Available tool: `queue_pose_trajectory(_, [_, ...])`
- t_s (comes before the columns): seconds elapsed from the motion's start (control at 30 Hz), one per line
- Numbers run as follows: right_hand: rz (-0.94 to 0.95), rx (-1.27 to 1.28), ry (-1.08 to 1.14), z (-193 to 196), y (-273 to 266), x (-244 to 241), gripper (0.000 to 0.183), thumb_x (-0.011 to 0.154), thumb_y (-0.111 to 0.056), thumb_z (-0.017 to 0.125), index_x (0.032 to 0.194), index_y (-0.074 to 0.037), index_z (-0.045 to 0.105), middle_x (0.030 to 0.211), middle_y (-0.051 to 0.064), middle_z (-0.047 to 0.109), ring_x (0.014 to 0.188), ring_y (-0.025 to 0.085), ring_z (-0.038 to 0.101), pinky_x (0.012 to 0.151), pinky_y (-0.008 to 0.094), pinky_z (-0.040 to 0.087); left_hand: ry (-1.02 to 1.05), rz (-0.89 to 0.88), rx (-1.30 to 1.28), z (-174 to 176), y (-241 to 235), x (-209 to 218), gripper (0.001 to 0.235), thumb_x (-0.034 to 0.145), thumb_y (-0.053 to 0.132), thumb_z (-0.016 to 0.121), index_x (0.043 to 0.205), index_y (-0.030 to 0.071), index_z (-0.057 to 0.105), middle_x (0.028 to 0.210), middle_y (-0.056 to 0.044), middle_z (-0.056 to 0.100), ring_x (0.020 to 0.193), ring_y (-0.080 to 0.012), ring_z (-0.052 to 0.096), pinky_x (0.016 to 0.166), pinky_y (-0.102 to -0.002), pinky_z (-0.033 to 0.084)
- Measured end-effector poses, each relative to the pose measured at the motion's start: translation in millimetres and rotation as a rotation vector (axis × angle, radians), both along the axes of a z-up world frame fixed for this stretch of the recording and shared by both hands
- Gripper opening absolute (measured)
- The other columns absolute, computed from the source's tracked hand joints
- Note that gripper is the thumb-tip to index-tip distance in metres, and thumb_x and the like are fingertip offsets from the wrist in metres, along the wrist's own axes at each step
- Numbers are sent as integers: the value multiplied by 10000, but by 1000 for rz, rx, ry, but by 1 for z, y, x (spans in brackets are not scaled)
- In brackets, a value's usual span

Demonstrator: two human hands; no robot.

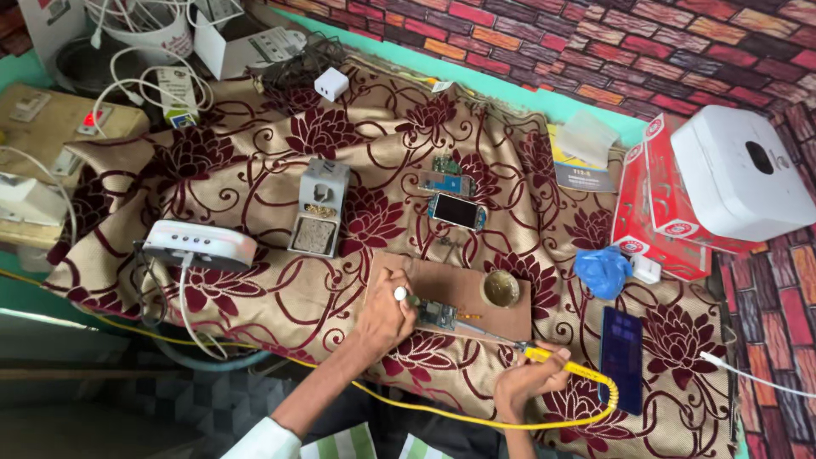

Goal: The person uses a soldering iron to apply solder to a small circuit board. They repeatedly dip the iron into a small container of liquid and continue soldering different points on the board.

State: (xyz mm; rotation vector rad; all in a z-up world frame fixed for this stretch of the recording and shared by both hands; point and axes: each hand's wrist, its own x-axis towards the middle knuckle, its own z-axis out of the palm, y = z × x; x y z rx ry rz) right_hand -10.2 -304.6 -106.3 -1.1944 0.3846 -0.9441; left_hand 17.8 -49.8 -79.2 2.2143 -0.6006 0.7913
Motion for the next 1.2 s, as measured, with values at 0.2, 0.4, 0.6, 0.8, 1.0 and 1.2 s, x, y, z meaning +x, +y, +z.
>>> queue_pose_trajectory(0.2, [-50, -32, -5, -2, 6, -6, 474, 1102, -409, 454, 841, -22, 534, 667, 56, 499, 508, 135, 442, 461, 240, 344, 87, -1, -35, -1, -1, 3, 111, 805, 17, 580, 858, 26, 483, 857, -159, 489, 773, -321, 440, 721, -461, 411])
queue_pose_trajectory(0.4, [-111, -98, 5, -3, 7, -8, 450, 1125, -354, 440, 833, -24, 534, 752, 44, 524, 572, 109, 442, 485, 224, 340, 109, 10, 14, 2, -1, 5, 112, 803, 48, 583, 844, 35, 479, 841, -146, 504, 758, -299, 454, 754, -455, 428])
queue_pose_trajectory(0.6, [-133, -178, 2, 5, 9, -8, 409, 1125, -268, 430, 816, -19, 530, 712, 34, 514, 552, 94, 463, 468, 216, 351, 297, 33, 27, -5, -3, 5, 37, 891, 75, 477, 927, 73, 470, 792, -123, 461, 776, -268, 418, 694, -414, 467])
queue_pose_trajectory(0.8, [-138, -385, 89, 24, 12, -14, 427, 1133, -211, 407, 789, 3, 542, 645, 52, 505, 516, 104, 478, 456, 239, 371, 286, 21, 72, -27, -4, 9, 73, 943, 91, 394, 957, 106, 464, 743, -104, 443, 730, -252, 402, 670, -411, 500])
queue_pose_trajectory(1.0, [-143, -663, 3, 36, 22, -24, 353, 1095, -118, 427, 796, 28, 545, 728, 87, 578, 583, 139, 542, 548, 284, 465, 260, -10, 90, -41, -6, 10, 85, 979, 89, 391, 980, 116, 471, 763, -70, 478, 673, -227, 453, 766, -391, 517])
queue_pose_trajectory(1.2, [-161, -783, -39, 47, 29, -27, 318, 1089, -130, 440, 816, 22, 501, 710, 90, 572, 609, 165, 538, 596, 300, 451, 185, -40, 85, -38, -5, 7, 68, 930, 81, 430, 956, 83, 493, 803, -115, 471, 761, -266, 455, 665, -390, 494])
